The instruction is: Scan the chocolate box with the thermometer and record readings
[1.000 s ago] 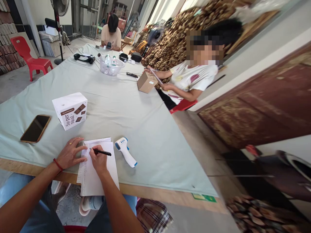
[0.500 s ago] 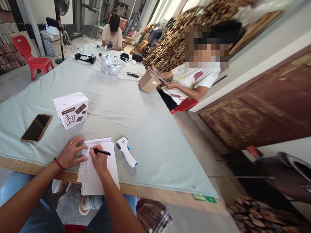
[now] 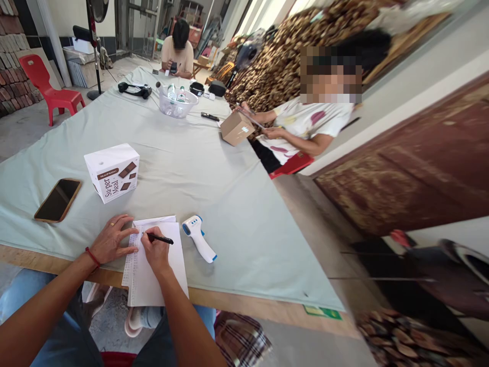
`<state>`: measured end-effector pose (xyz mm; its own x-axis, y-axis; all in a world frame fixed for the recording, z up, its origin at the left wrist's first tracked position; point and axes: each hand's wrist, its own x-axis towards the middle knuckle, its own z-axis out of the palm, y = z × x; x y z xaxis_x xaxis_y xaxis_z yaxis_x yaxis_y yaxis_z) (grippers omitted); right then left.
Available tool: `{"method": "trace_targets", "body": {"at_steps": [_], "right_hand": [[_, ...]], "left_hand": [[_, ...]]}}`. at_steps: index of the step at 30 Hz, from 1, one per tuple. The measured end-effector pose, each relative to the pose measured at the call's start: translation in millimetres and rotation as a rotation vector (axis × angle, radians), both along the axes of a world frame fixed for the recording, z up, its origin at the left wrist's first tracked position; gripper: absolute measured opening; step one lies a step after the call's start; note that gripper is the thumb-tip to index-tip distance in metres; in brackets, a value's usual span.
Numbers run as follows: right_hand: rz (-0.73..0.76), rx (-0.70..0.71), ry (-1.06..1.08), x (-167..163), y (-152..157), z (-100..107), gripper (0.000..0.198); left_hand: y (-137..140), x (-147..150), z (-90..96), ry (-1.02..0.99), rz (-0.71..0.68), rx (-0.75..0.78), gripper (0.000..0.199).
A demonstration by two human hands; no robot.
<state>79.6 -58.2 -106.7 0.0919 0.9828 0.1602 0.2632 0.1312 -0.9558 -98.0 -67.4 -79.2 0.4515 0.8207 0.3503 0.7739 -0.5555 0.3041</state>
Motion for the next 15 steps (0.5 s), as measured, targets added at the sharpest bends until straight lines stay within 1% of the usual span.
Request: {"method": "trace_targets", "body": {"at_steps": [10, 15], "right_hand": [[0.003, -0.001, -0.011, 0.6, -0.4, 1.6, 0.010], [-0.005, -0.014, 0.030, -0.3, -0.6, 1.4, 0.011]], "left_hand": [[0.4, -0.1, -2.0, -0.011, 0.004, -0.006, 0.045], [0.2, 0.3, -1.8, -0.015, 0.003, -0.002, 0.045]]}}
